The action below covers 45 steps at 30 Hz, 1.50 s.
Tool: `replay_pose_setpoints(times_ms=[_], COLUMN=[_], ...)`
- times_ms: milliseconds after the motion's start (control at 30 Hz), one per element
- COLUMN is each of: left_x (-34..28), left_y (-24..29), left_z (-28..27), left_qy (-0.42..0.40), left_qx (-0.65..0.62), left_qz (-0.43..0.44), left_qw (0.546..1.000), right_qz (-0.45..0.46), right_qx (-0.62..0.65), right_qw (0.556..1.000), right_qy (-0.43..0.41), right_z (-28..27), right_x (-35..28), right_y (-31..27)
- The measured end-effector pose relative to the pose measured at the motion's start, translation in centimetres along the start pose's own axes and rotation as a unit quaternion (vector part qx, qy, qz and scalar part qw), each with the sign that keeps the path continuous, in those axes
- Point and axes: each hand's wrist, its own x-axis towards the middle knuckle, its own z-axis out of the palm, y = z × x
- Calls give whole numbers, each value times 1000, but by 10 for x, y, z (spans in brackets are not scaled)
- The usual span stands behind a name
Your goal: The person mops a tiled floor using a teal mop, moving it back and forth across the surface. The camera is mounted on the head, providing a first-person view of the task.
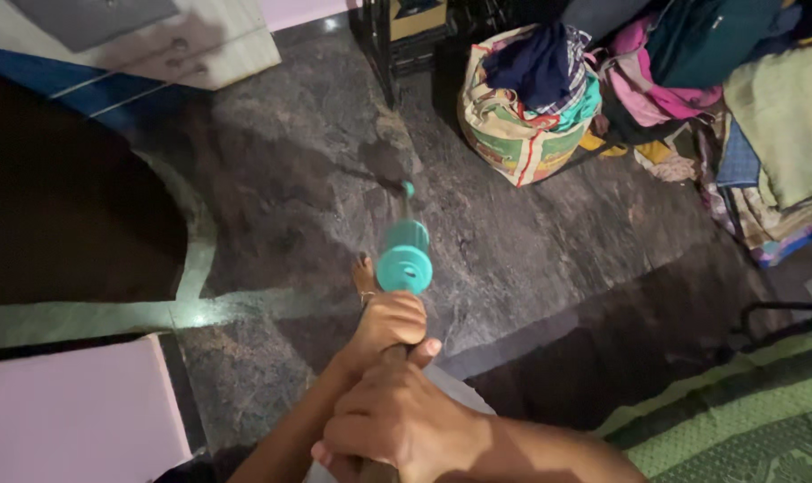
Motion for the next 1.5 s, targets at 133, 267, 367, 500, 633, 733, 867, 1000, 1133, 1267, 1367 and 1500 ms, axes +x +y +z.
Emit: replay_pose_setpoints(times_ms=[133, 267, 367, 500, 633, 733, 867, 1000, 1133, 1267, 1367, 1500], left_x=[-4, -14, -22, -20, -3, 20, 42, 67, 89, 108, 114, 108], left_y=[5, -8, -21, -49, -80, -124, -192, -257, -312, -340, -338, -312], left_z=[7, 10, 14, 4, 23, 14, -17, -39, -67, -89, -96, -91], left_qy=[-17, 23, 127, -17, 200, 177, 15, -45, -78, -98, -94, -104], left_qx=[-10, 28, 56, 120, -7, 13, 62, 65, 61, 62, 62, 51], left_qz=[-12, -68, -27, -168, -43, -41, -91, -61, -40, -60, -62, -68], left_qw=[1000, 997, 990, 978, 979, 983, 994, 995, 994, 991, 992, 991], right_qz=[7, 3, -37, -25, -8, -1, -9, 8, 32, 26, 39, 46], right_qx=[-8, -60, -54, -46, -64, -97, -110, -126, -143, -121, -116, -131], right_qw=[1000, 997, 997, 998, 996, 993, 991, 991, 989, 990, 990, 988], right_qy=[19, 39, 47, 34, 54, 64, 70, 50, 34, 65, 67, 72], right_z=[15, 31, 41, 36, 14, -7, -31, -53, -72, -89, -92, -84], right_x=[-13, -18, -14, -17, -13, -2, 23, 46, 76, 104, 114, 107], right_y=[3, 35, 70, 108, 138, 166, 219, 270, 314, 335, 333, 306])
